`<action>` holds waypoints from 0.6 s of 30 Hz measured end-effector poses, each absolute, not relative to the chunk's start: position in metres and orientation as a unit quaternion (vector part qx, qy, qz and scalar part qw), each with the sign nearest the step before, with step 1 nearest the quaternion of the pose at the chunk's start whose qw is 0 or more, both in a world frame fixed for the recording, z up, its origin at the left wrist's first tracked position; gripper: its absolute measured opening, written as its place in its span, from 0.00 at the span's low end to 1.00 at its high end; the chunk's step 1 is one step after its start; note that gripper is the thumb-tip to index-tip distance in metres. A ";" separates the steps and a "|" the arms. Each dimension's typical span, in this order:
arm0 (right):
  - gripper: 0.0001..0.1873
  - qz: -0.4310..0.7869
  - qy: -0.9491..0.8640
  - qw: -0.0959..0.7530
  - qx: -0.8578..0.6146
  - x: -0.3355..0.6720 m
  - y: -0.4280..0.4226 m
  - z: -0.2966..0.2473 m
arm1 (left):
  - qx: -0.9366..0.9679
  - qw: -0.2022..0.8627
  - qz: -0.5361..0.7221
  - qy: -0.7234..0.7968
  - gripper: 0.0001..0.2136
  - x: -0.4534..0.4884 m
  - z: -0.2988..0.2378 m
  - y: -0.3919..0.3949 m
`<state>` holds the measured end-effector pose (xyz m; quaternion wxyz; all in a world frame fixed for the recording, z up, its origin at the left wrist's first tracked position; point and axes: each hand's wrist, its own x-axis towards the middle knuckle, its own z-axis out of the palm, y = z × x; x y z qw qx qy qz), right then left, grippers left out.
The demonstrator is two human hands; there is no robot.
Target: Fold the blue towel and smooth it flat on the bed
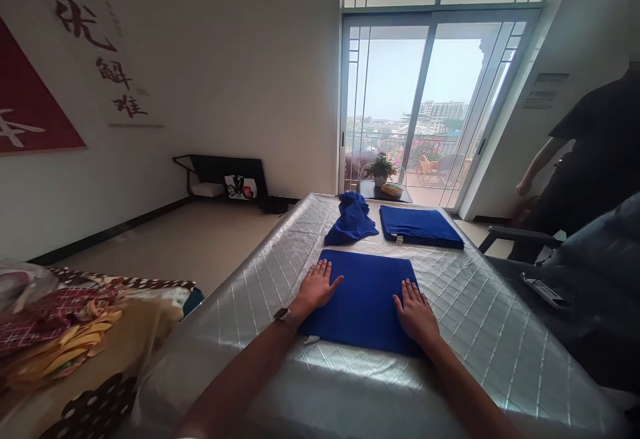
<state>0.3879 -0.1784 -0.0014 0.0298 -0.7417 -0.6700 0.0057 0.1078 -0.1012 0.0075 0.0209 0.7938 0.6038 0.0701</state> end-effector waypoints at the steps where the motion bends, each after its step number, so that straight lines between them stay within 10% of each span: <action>1: 0.36 0.004 -0.670 0.032 -0.741 0.388 -0.178 -0.001 | 0.794 0.015 0.075 0.602 0.39 0.116 0.010 -0.104; 11: 0.34 -0.020 -0.706 0.021 -0.707 0.397 -0.181 -0.008 | 0.919 0.097 0.134 0.357 0.37 0.277 0.009 -0.143; 18: 0.34 0.008 -0.678 0.052 -0.733 0.392 -0.178 -0.004 | 0.901 0.089 0.109 0.411 0.37 0.206 0.001 -0.136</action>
